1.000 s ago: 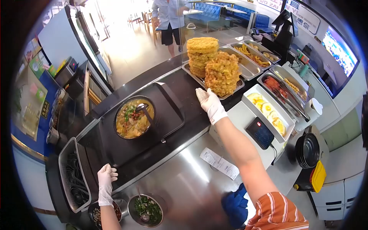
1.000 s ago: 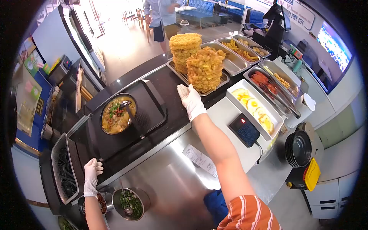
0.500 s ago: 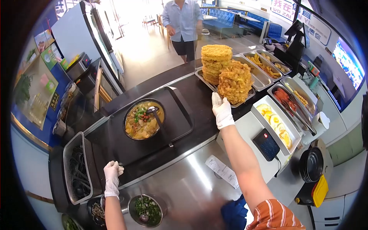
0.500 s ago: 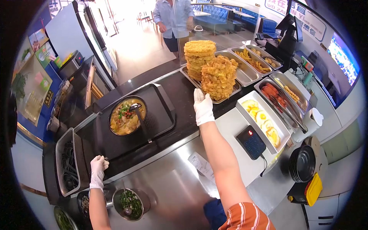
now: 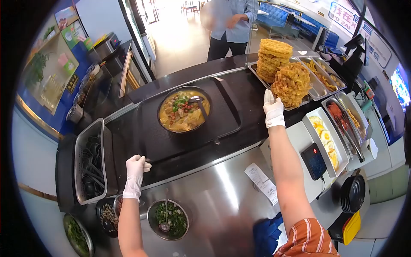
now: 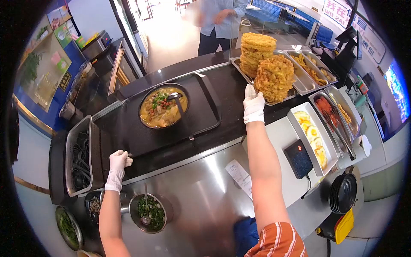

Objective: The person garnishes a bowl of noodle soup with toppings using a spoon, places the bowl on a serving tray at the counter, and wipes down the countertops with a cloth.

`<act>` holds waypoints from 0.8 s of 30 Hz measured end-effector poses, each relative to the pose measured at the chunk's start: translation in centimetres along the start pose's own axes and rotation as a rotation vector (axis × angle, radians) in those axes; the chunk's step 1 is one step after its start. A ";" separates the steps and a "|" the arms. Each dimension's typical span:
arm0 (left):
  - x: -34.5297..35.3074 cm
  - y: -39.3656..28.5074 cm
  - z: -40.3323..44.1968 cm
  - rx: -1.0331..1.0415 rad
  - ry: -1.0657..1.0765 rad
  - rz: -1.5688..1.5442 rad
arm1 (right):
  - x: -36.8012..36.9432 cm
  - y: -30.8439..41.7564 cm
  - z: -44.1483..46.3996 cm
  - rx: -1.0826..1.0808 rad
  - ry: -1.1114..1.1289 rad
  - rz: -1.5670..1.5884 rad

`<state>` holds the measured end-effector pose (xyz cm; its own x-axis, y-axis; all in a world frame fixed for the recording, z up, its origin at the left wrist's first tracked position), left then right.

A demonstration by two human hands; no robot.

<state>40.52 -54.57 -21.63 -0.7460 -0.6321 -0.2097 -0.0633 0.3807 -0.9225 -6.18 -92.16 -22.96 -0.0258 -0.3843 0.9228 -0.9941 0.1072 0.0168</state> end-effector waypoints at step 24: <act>4.7 -0.2 -0.8 0.035 -0.036 -0.098 | -2.9 -1.0 -10.4 0.096 -0.030 -0.836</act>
<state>36.51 -57.10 -22.22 -0.7132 -0.6891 -0.1285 -0.1116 0.2926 -0.9497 -4.01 -81.61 -21.66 0.7214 -0.3269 0.6105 -0.6919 -0.3014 0.6561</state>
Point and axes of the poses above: each hand's wrist, its own z-axis towards the middle knuckle, its own x-axis out of the palm, y = z × x, the point moved 4 cm from there along z, towards the middle knuckle, and after that the axes turned 1 degree about -y, right-handed, at the moved point
